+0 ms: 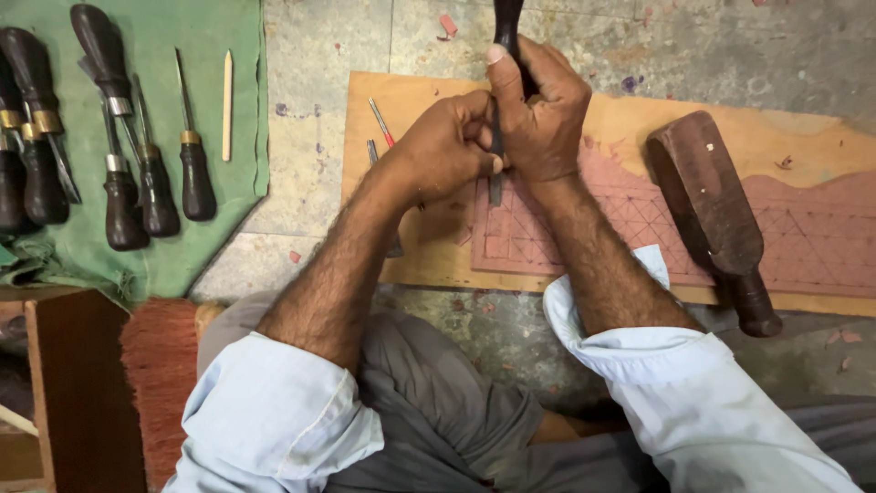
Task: The person carves decorative patterns into a piece of wood using different chisels and a mallet, occasionally using a pencil and ruler for markings while sitting on the floor.
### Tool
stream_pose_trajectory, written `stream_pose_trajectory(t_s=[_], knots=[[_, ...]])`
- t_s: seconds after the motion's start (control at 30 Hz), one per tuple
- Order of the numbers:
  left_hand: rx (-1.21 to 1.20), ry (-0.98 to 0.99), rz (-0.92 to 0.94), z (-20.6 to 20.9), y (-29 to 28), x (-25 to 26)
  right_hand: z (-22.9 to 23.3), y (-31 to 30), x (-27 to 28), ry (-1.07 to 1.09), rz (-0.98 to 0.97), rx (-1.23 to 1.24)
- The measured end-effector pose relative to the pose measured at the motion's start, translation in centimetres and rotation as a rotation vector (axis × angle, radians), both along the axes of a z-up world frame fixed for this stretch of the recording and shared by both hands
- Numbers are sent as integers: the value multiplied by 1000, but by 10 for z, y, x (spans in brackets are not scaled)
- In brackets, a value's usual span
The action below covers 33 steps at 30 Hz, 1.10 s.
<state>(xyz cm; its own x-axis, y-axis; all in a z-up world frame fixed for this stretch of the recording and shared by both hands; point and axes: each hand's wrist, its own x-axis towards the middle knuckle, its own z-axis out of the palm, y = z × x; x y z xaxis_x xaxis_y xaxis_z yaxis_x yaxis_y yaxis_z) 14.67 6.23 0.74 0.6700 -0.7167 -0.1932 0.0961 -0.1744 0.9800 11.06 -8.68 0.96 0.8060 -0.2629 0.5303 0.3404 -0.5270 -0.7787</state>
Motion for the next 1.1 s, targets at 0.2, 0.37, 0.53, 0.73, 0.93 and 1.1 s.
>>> stream_pose_trajectory(t_s=[0.2, 0.37, 0.53, 0.73, 0.93, 1.1], knots=[[85, -4, 5, 4, -1, -1, -1, 0, 1, 39, -22, 18], [44, 22, -12, 15, 0, -3, 5, 2, -1, 66, -21, 102], [-26, -65, -38, 48, 12, -11, 32, -12, -14, 75, 73, 169], [177, -150, 8, 85, 34, -31, 94, -37, -39, 320, 306, 363], [-33, -182, -41, 80, 31, -44, 151, -61, -90, 576, 317, 236], [-230, -278, 164, 88, 56, -54, 150, -111, -135, 812, 66, -502]])
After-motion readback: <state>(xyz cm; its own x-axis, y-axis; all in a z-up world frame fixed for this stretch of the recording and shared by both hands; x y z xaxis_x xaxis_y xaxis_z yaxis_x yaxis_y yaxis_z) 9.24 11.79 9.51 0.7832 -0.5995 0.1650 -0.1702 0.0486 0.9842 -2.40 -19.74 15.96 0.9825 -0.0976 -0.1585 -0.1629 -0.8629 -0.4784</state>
